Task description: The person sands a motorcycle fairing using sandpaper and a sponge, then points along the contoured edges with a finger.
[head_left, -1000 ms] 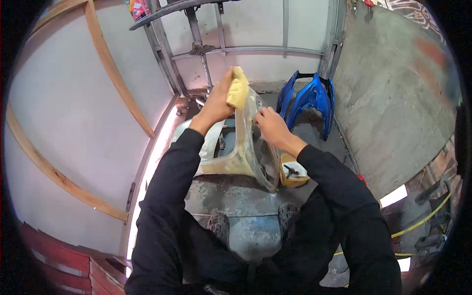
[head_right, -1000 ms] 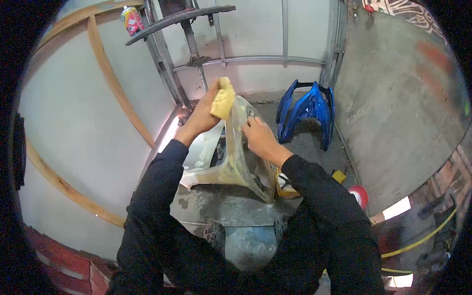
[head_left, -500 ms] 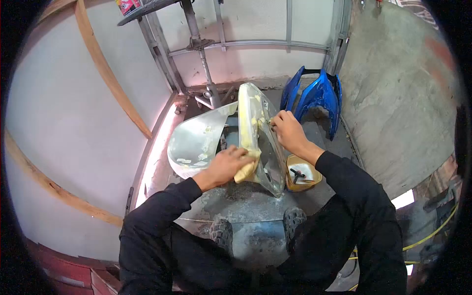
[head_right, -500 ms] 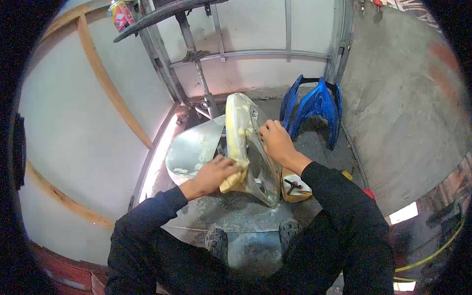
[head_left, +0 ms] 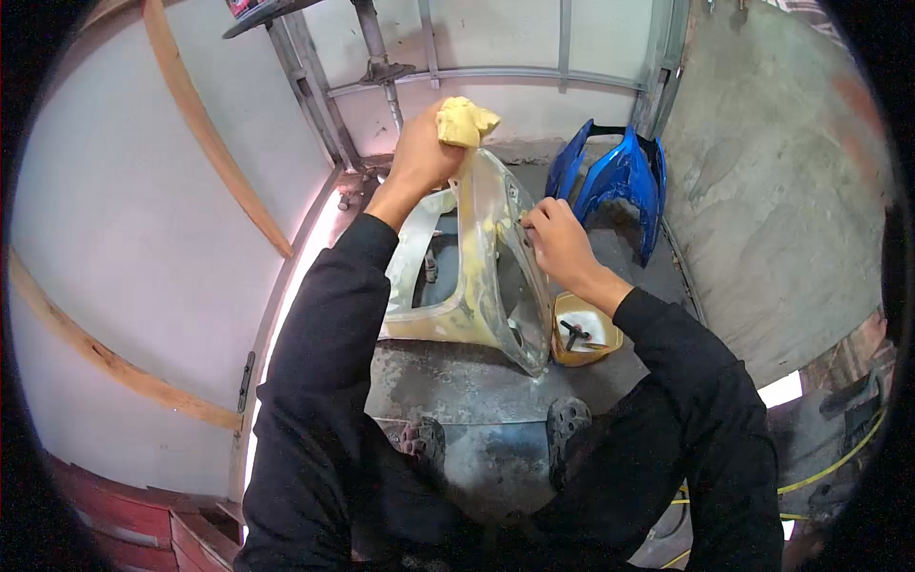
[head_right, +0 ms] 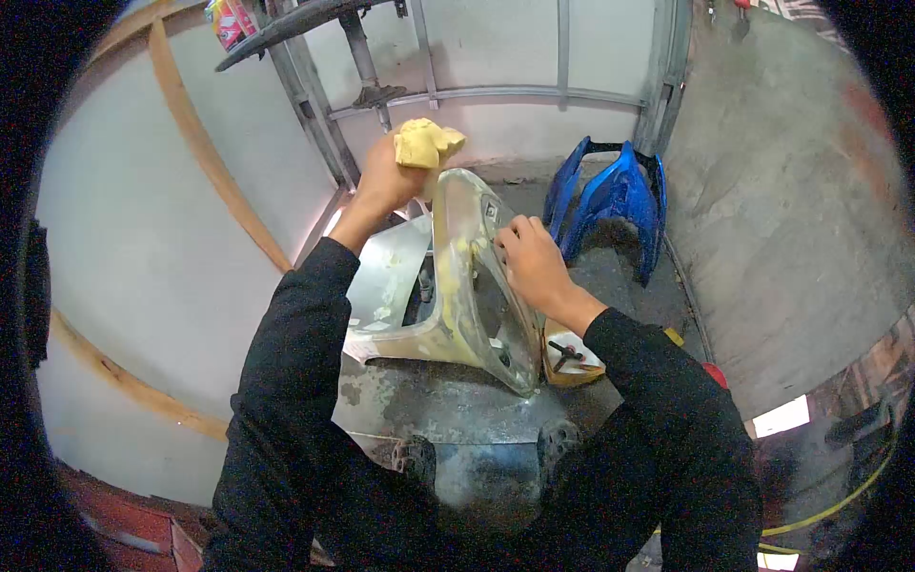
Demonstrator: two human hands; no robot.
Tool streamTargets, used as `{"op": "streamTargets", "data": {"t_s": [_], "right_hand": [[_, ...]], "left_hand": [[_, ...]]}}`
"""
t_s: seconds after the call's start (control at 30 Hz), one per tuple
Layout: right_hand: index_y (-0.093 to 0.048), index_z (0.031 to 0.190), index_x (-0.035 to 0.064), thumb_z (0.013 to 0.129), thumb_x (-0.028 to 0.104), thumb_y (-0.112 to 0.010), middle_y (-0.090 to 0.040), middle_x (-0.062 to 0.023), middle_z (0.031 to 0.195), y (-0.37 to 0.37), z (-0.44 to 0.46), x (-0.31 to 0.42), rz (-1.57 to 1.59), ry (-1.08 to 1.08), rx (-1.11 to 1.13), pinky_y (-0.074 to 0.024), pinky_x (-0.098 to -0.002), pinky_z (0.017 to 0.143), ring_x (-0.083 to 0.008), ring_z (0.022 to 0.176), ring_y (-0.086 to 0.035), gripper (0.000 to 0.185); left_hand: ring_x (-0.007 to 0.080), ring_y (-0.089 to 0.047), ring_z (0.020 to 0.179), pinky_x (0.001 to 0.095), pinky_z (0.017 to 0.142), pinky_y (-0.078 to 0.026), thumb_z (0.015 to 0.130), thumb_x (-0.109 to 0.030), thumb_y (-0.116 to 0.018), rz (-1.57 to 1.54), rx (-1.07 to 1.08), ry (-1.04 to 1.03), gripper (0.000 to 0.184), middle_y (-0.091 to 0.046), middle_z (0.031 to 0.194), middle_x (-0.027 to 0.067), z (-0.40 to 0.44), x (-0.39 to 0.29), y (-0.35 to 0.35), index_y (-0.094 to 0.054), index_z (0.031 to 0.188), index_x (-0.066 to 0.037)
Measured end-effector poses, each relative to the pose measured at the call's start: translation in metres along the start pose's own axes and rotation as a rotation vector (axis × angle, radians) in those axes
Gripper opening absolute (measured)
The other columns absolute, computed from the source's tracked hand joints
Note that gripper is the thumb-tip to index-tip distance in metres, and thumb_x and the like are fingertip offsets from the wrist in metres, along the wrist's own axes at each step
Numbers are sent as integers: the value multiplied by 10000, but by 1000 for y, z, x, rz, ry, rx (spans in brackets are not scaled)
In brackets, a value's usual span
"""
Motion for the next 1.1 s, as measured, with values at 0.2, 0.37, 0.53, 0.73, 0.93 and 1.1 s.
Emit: {"op": "streamTargets", "data": {"t_s": [0.2,0.37,0.53,0.73,0.93,1.1], "right_hand": [[-634,1004,25,823,-46,-680,-569,-132,1011,3,-4,-1,25,24,-8,-492,-430,856,-341,980,-568,200],[-635,998,26,812,-50,-683,-571,-133,1008,-2,-3,2,21,17,3,-490,-429,851,-340,975,-568,206],[-640,987,21,794,-56,-681,-579,-133,1003,-7,1,2,14,30,6,-490,-427,848,-341,970,-568,211],[-642,999,30,795,-41,-679,-580,-130,1005,1,4,-2,22,5,-25,-491,-436,847,-349,970,-562,220],[-635,969,18,788,-75,-663,-592,-131,991,2,3,-2,43,12,-59,-480,-427,838,-344,969,-572,206],[-636,971,26,791,-70,-667,-592,-123,980,-1,3,-1,29,30,-51,-476,-428,831,-342,953,-572,206]], "left_hand": [[433,-662,1044,449,875,-545,820,-133,-700,-23,7,1,323,-718,1053,206,-12,1,-16,-666,1132,-56],[406,-681,1043,427,886,-548,841,-139,-688,-80,-48,-8,327,-724,1060,193,-15,3,-17,-661,1158,-60],[349,-684,1079,376,933,-529,846,-126,-686,-247,-108,-78,365,-717,1140,169,-10,6,-7,-653,1199,-41],[332,-609,1222,368,1057,-466,829,-111,-668,-192,167,-116,453,-656,1281,179,-35,7,-2,-616,1272,-37],[372,-559,1270,405,1086,-440,785,-72,-755,-531,148,-40,776,-560,1392,197,-110,4,-11,-417,1484,-57],[362,-534,1243,429,1086,-435,783,-140,-766,-155,370,-368,770,-540,1355,147,-170,-1,-12,-449,1484,-106]]}}
Point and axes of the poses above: each hand's wrist, its own z-axis towards the middle knuckle, its own y-axis out of the back of the hand, x = y × z, the point moved 2 cm from there along z, towards the middle knuckle
